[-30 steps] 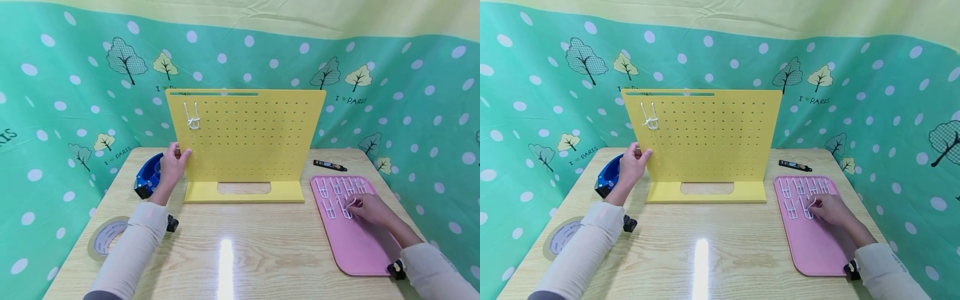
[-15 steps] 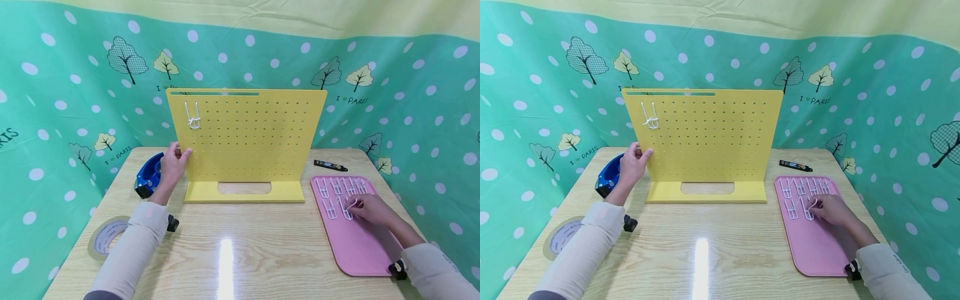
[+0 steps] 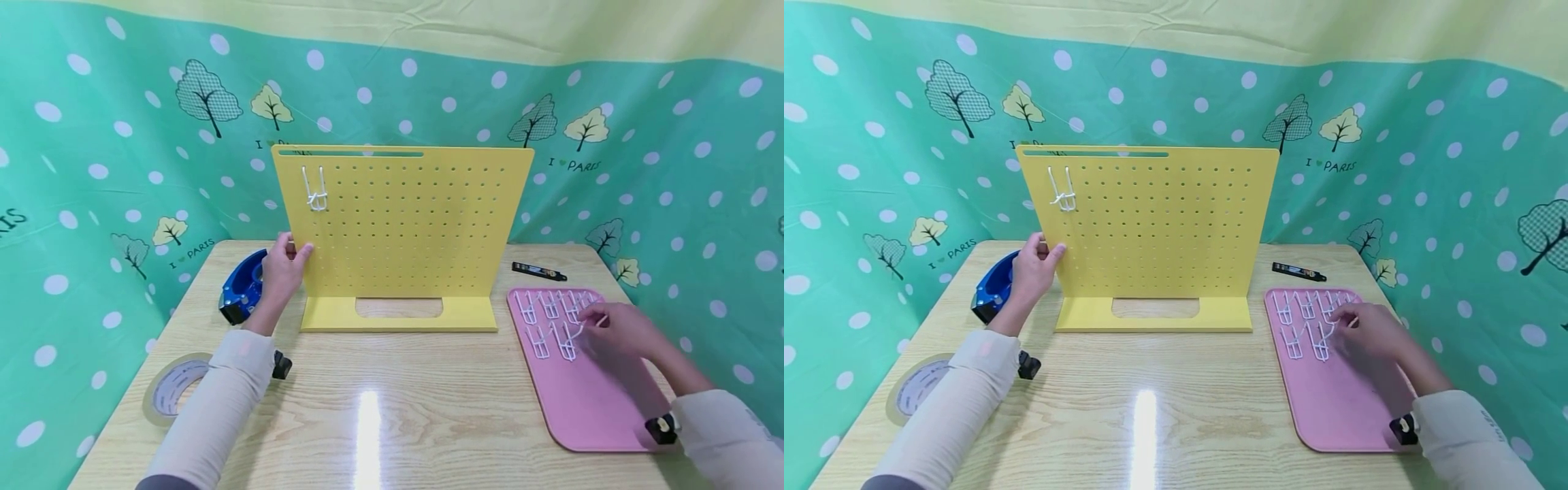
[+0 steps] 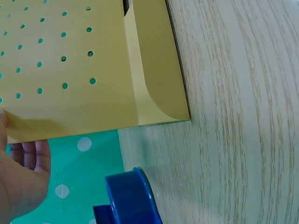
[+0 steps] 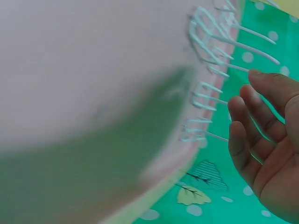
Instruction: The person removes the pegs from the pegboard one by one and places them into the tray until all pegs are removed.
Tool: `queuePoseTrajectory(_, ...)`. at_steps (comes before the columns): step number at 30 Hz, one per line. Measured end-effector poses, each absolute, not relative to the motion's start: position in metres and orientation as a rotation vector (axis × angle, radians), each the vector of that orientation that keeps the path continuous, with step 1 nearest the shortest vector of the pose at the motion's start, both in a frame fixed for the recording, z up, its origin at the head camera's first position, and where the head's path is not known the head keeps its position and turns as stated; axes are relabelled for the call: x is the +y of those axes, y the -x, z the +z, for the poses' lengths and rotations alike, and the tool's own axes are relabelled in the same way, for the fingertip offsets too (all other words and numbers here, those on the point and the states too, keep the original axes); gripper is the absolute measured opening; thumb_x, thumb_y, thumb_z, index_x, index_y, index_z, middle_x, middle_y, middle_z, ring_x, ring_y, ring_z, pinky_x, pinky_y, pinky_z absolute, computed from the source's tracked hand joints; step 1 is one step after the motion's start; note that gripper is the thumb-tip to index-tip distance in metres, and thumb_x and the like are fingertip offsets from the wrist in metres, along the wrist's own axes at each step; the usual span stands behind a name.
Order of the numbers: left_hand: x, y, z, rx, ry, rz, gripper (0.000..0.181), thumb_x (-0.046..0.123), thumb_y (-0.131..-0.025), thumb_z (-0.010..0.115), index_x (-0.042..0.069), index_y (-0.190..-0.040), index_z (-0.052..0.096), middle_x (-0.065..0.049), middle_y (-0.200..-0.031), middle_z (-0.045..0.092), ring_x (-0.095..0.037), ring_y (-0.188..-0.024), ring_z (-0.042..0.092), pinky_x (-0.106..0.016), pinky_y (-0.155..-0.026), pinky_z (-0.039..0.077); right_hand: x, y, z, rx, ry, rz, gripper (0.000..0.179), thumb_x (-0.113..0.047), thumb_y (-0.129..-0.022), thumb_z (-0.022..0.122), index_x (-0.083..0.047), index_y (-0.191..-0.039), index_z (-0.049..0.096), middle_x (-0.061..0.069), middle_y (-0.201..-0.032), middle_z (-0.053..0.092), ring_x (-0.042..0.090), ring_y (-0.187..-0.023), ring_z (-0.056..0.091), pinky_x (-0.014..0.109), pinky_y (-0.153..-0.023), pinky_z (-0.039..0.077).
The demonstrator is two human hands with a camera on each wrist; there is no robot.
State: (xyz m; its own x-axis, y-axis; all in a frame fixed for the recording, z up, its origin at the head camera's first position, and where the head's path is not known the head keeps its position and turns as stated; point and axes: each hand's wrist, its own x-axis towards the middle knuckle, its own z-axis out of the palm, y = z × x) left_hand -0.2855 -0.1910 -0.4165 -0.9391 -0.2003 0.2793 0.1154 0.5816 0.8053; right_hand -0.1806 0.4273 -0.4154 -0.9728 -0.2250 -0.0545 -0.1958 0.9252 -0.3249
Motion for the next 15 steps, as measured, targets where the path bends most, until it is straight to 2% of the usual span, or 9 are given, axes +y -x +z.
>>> queuePoseTrajectory(5,-0.191,0.285,-0.416,-2.472,-0.071,-1.306,0.037,0.038,-0.103,0.06,0.008,-0.125,0.056,-0.017,-0.103,0.067,-0.029,-0.089,0.063,-0.027,-0.07,0.05,0.426,0.19,-0.398,3.03,0.362,-0.544,0.021,-0.009,-0.092,0.07,0.0,-0.111,0.072,0.007,-0.09,0.072,0.02,-0.082,0.067,0.025,-0.068,0.053)
queuePoseTrajectory(11,-0.191,0.284,-0.415,-2.479,-0.068,-1.313,0.037,0.038,-0.103,0.06,0.008,-0.124,0.056,-0.017,-0.103,0.066,-0.029,-0.089,0.062,-0.029,-0.07,0.05,0.407,0.201,-0.376,3.108,0.413,-0.526,0.02,-0.016,-0.095,0.07,-0.003,-0.11,0.073,0.006,-0.09,0.074,0.018,-0.079,0.067,0.027,-0.066,0.053)
queuePoseTrajectory(15,-0.191,0.285,-0.414,-2.482,-0.069,-1.313,0.038,0.038,-0.103,0.059,0.007,-0.124,0.056,-0.018,-0.103,0.066,-0.029,-0.089,0.061,-0.029,-0.071,0.05,0.388,0.208,-0.361,3.108,0.445,-0.533,0.02,-0.02,-0.097,0.069,-0.006,-0.111,0.073,0.006,-0.093,0.074,0.021,-0.083,0.068,0.03,-0.067,0.053)
